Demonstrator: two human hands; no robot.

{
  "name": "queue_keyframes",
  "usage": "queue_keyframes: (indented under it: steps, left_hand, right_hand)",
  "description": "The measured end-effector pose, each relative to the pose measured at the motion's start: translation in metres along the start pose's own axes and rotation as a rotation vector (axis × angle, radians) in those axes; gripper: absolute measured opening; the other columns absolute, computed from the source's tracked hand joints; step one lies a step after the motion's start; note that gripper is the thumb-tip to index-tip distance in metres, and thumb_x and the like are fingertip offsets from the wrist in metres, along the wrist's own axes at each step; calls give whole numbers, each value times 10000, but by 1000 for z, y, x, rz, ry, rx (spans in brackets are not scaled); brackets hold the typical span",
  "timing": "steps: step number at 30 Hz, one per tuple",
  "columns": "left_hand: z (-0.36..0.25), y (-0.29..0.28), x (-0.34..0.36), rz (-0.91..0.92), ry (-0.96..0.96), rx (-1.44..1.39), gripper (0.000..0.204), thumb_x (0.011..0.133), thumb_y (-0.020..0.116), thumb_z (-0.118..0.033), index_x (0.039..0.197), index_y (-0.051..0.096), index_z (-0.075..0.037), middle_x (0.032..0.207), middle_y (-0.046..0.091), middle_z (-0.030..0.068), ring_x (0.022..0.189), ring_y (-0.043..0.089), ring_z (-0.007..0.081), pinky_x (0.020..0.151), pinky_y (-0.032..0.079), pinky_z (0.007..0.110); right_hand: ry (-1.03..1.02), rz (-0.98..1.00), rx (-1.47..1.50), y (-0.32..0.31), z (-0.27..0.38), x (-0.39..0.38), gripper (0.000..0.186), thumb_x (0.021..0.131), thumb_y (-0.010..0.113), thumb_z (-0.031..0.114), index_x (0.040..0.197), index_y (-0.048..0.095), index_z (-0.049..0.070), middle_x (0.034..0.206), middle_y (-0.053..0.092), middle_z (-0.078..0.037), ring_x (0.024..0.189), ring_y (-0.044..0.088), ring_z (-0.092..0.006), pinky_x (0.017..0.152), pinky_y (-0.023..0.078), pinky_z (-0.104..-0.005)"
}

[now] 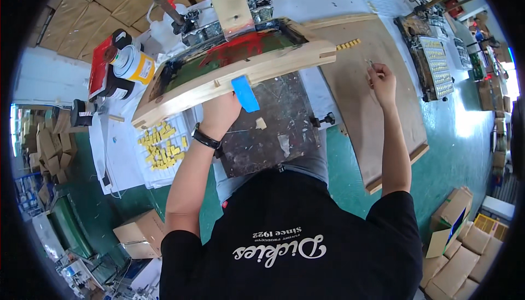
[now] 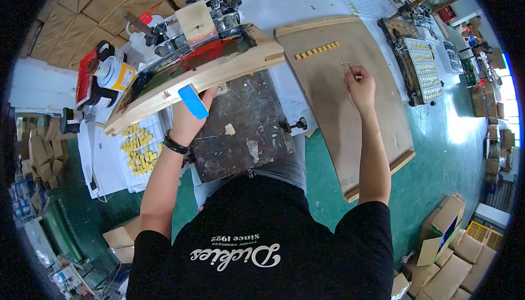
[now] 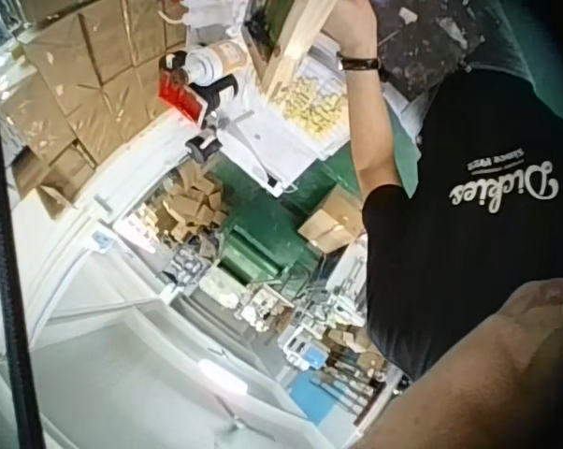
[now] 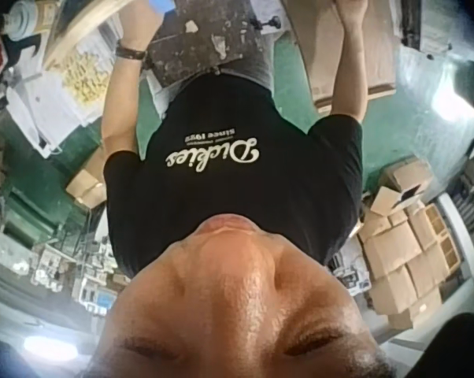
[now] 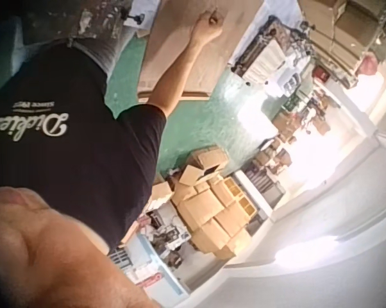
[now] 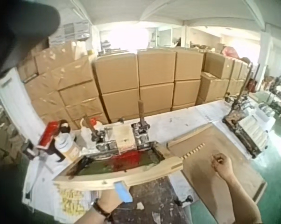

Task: Screen printing red designs onto small yellow rectangular parts using a manual press.

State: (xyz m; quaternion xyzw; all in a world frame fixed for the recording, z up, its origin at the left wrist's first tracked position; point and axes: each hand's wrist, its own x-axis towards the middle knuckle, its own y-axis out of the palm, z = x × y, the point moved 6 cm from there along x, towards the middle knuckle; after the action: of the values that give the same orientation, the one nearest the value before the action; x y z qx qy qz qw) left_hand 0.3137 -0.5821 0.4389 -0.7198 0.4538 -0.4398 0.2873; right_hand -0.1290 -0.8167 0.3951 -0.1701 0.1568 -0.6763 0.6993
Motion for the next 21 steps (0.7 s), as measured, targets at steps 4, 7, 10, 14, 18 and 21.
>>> queue_keyframes:
  steps: [4,7,10,14,18,21]
  left_hand:
    - [-23,-15,0,73,39,112,346,1021,710,-307,1270,758,-71,1096,780,168,933,732,363,807,567,399]
    - [-40,-20,-6,149,75,188,382,1014,716,-320,1316,744,-89,1145,766,172,962,720,371,826,563,413]
    - [-42,-28,-9,94,170,266,477,1000,723,-340,1406,689,-92,1245,719,178,1025,690,384,870,550,444]
    - [-50,-38,-18,91,156,282,545,992,726,-336,1471,639,-91,1325,671,180,1088,659,400,910,535,470]
    - [-69,-69,-34,45,166,90,589,985,735,-271,1522,593,-76,1284,660,157,1003,640,376,878,534,442]
    - [-90,-125,-69,64,375,-127,389,906,820,-284,1177,762,-12,976,651,92,794,589,272,745,511,409]
  right_hand:
    - [14,15,47,-1,22,-29,182,994,715,121,1117,727,-12,851,712,-69,699,637,-140,615,508,-270]
    - [-14,35,101,16,44,-54,165,998,708,95,1123,719,-13,877,710,-66,700,625,-129,617,504,-268]
    - [-98,140,120,48,67,-84,159,993,716,81,1125,714,-8,881,705,-62,705,614,-122,631,505,-268]
    - [-237,616,138,101,139,-161,190,941,749,58,1123,712,17,908,693,-44,738,601,-135,694,514,-283]
    - [-476,878,200,128,190,-222,208,921,739,56,1124,709,25,990,710,-93,764,634,-201,701,532,-318]
    - [-394,1056,253,140,199,-247,239,924,724,3,1161,702,26,1046,705,-83,806,644,-194,729,527,-302]
